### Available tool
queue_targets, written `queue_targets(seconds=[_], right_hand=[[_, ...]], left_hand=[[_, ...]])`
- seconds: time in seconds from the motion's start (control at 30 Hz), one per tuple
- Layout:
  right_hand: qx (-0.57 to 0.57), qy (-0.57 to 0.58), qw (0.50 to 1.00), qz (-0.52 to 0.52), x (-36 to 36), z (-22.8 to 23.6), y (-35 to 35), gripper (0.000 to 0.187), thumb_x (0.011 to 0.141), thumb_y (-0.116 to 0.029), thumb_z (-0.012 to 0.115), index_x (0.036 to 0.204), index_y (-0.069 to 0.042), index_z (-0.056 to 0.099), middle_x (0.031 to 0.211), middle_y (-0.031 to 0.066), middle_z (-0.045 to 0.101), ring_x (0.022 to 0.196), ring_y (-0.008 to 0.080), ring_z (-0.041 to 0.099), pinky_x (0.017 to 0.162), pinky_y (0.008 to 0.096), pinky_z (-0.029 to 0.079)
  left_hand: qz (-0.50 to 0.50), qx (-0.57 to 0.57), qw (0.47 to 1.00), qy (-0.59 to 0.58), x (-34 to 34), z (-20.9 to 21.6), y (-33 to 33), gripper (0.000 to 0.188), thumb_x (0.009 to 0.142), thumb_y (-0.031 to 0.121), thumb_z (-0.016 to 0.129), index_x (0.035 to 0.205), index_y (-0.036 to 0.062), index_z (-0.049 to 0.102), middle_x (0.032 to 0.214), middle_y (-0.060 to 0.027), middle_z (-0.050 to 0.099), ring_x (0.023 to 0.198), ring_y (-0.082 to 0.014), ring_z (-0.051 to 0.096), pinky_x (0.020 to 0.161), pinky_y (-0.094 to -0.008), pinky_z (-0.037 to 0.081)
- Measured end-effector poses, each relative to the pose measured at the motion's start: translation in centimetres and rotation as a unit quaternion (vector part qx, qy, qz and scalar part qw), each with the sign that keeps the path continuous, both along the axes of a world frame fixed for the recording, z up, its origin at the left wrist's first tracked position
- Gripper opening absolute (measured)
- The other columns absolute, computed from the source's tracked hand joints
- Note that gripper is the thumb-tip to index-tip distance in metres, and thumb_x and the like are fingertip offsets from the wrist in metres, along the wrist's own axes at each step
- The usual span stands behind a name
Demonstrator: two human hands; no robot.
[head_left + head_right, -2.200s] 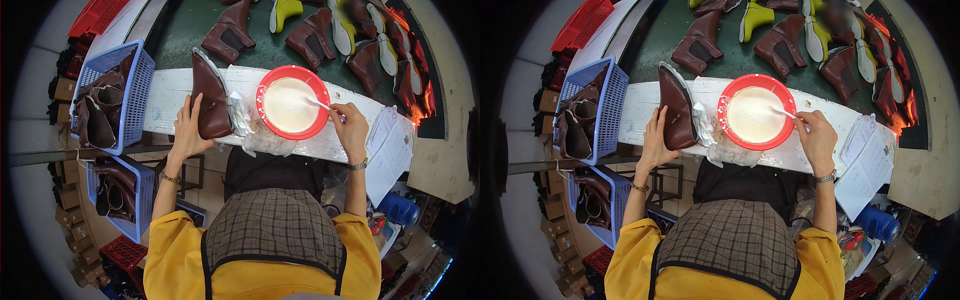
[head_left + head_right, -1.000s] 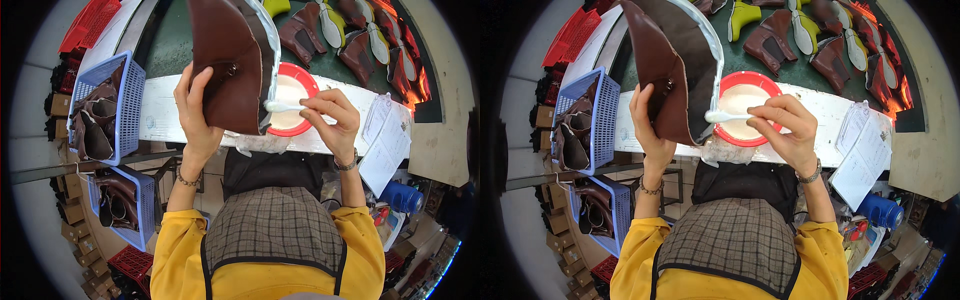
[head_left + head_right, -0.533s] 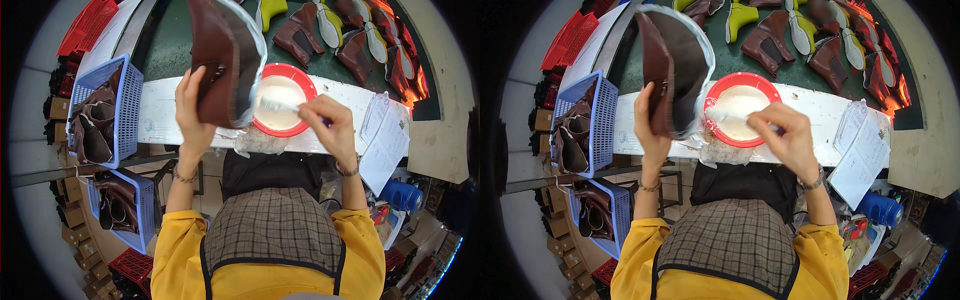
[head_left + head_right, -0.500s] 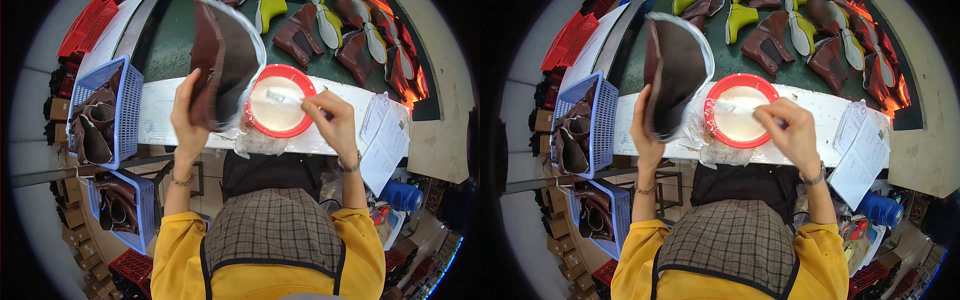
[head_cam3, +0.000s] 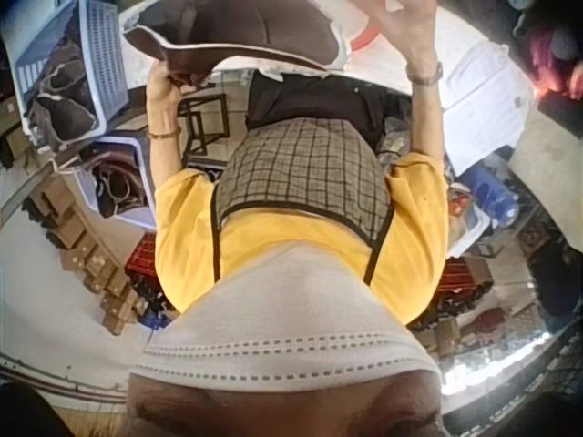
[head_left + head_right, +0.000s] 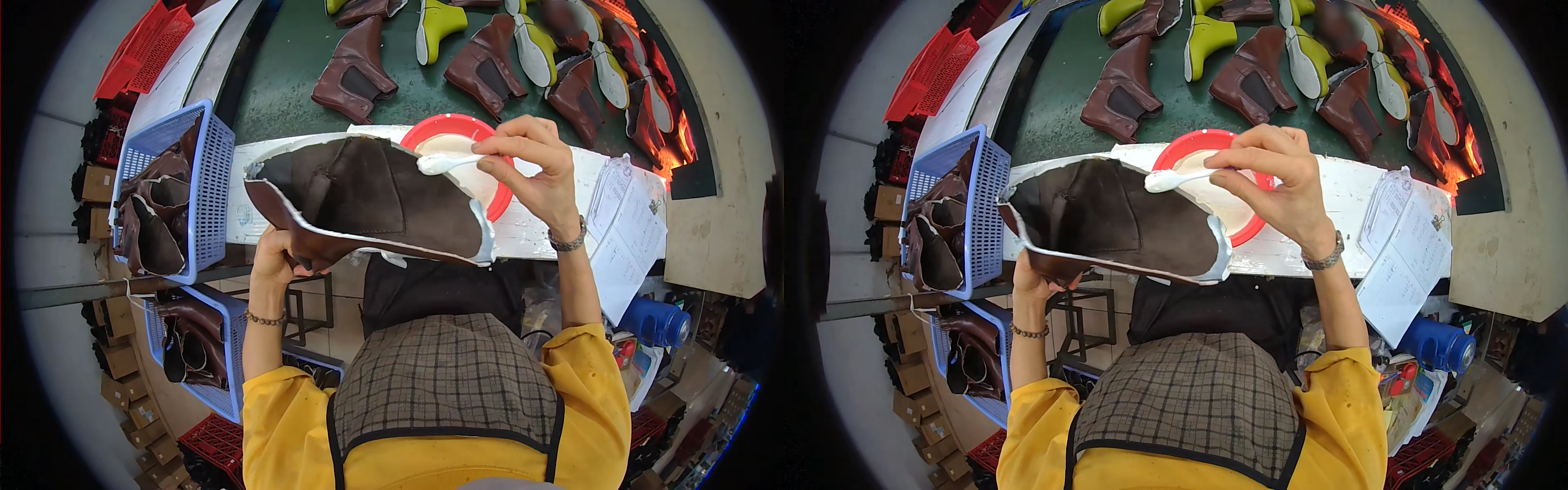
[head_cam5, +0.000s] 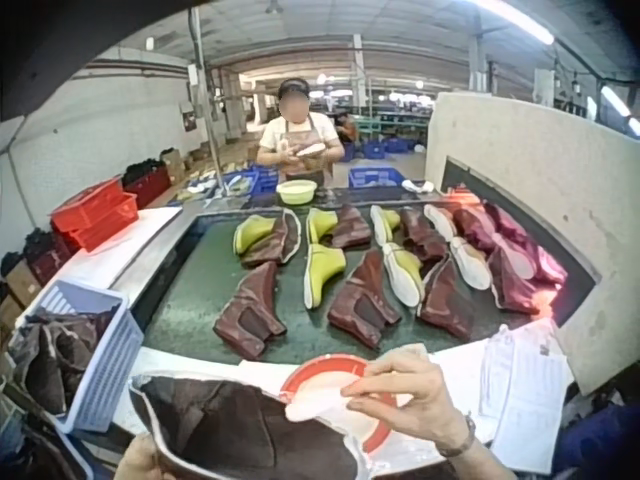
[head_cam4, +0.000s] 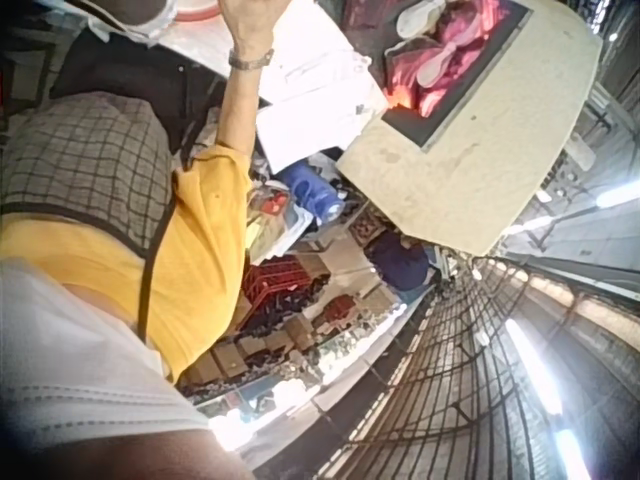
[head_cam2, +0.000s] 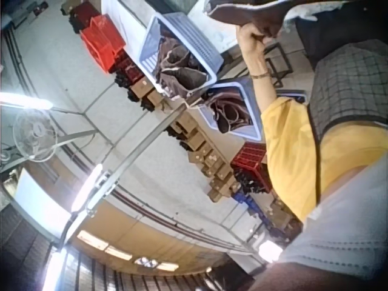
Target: Applying a white liquid adhesive to the edges of shoe uppers using a small brush or applicator.
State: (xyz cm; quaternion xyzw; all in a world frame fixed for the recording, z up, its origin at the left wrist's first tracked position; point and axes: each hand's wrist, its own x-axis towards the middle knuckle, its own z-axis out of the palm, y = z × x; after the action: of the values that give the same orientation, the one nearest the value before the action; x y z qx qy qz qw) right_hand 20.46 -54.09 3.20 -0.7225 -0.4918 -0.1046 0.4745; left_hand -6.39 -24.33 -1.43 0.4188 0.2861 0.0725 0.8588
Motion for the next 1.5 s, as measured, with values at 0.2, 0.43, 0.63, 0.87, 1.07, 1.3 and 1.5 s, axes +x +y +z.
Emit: queue_targets(seconds=[0.2, 0.43, 0.63, 0.87, 1.07, 1.3, 1.5], right_hand=[[-0.053, 0.005, 0.998, -0.036, -0.5, -1.0, -2.8, 0.018, 0.077, -0.015, 0.085, 0.094, -0.014, 0.08, 0.086, -0.0021, 0.069, 0.08, 0.012, 0.061, 0.085, 0.0319, 0.035], [0.005, 0.029, 1.0, -0.01, -0.7, -0.3, -0.7, 0.017, 0.078, -0.014, 0.084, 0.095, -0.014, 0.081, 0.087, -0.0017, 0.07, 0.08, 0.011, 0.062, 0.085, 0.0311, 0.034], [-0.003, 0.043, 0.999, -0.008, -0.7, -1.0, -2.0, 0.017, 0.079, -0.015, 0.084, 0.095, -0.013, 0.081, 0.087, -0.0018, 0.07, 0.081, 0.0116, 0.061, 0.085, 0.031, 0.034], [0.002, 0.025, 1.0, 0.006, -0.2, -0.3, -0.3, 0.016, 0.08, -0.017, 0.084, 0.095, -0.012, 0.081, 0.084, -0.0023, 0.069, 0.079, 0.0106, 0.06, 0.084, 0.0308, 0.034], [0.036, -0.007, 0.998, 0.044, 0.5, 1.4, 2.2, 0.015, 0.08, -0.017, 0.084, 0.094, -0.012, 0.081, 0.083, -0.0015, 0.07, 0.076, 0.0091, 0.06, 0.081, 0.0301, 0.032], [-0.043, -0.037, 0.997, 0.051, 1.7, 2.6, 1.1, 0.018, 0.08, -0.018, 0.084, 0.095, -0.01, 0.081, 0.087, 0.0011, 0.069, 0.084, 0.0138, 0.059, 0.083, 0.0311, 0.037], [-0.053, -0.053, 0.993, 0.095, 2.5, 3.2, 2.2, 0.015, 0.08, -0.019, 0.084, 0.094, -0.012, 0.081, 0.084, -0.0012, 0.067, 0.077, 0.0117, 0.055, 0.08, 0.0311, 0.033]], left_hand=[[-0.107, -0.174, 0.952, -0.23, -1.1, -2.4, 3.2, 0.046, 0.093, 0.026, 0.069, 0.126, -0.0047, 0.061, 0.108, -0.0231, 0.071, 0.067, -0.0344, 0.07, 0.06, -0.0475, 0.06], [0.014, -0.087, 0.981, -0.173, -2.8, -8.8, 4.3, 0.041, 0.095, 0.019, 0.067, 0.132, 0.0009, 0.061, 0.13, -0.0125, 0.067, 0.118, -0.0278, 0.064, 0.107, -0.0421, 0.049], [0.06, -0.073, 0.985, -0.143, -2.2, -8.6, 4.1, 0.032, 0.098, 0.019, 0.064, 0.125, 0.0033, 0.064, 0.125, -0.0108, 0.068, 0.118, -0.0262, 0.064, 0.106, -0.0409, 0.05], [0.049, -0.05, 0.993, -0.094, -1.2, -7.0, 2.3, 0.015, 0.092, 0.012, 0.062, 0.105, 0.0054, 0.065, 0.105, -0.0084, 0.069, 0.099, -0.0227, 0.065, 0.089, -0.0358, 0.052], [-0.036, -0.051, 0.994, -0.092, -1.3, -8.0, 2.4, 0.015, 0.074, -0.007, 0.061, 0.07, 0.0074, 0.058, 0.068, -0.0043, 0.062, 0.06, -0.0174, 0.061, 0.056, -0.0288, 0.049], [-0.073, 0.015, 0.997, -0.028, 1.7, 0.3, -1.8, 0.015, 0.054, -0.008, 0.052, 0.065, -0.0075, 0.061, 0.061, -0.0167, 0.061, 0.037, -0.0207, 0.044, 0.034, -0.029, 0.031], [-0.194, -0.042, 0.98, -0.01, 2.1, 1.0, -2.0, 0.039, 0.054, -0.012, 0.05, 0.09, -0.0103, 0.065, 0.065, -0.0152, 0.06, 0.039, -0.0171, 0.043, 0.034, -0.0268, 0.029]])
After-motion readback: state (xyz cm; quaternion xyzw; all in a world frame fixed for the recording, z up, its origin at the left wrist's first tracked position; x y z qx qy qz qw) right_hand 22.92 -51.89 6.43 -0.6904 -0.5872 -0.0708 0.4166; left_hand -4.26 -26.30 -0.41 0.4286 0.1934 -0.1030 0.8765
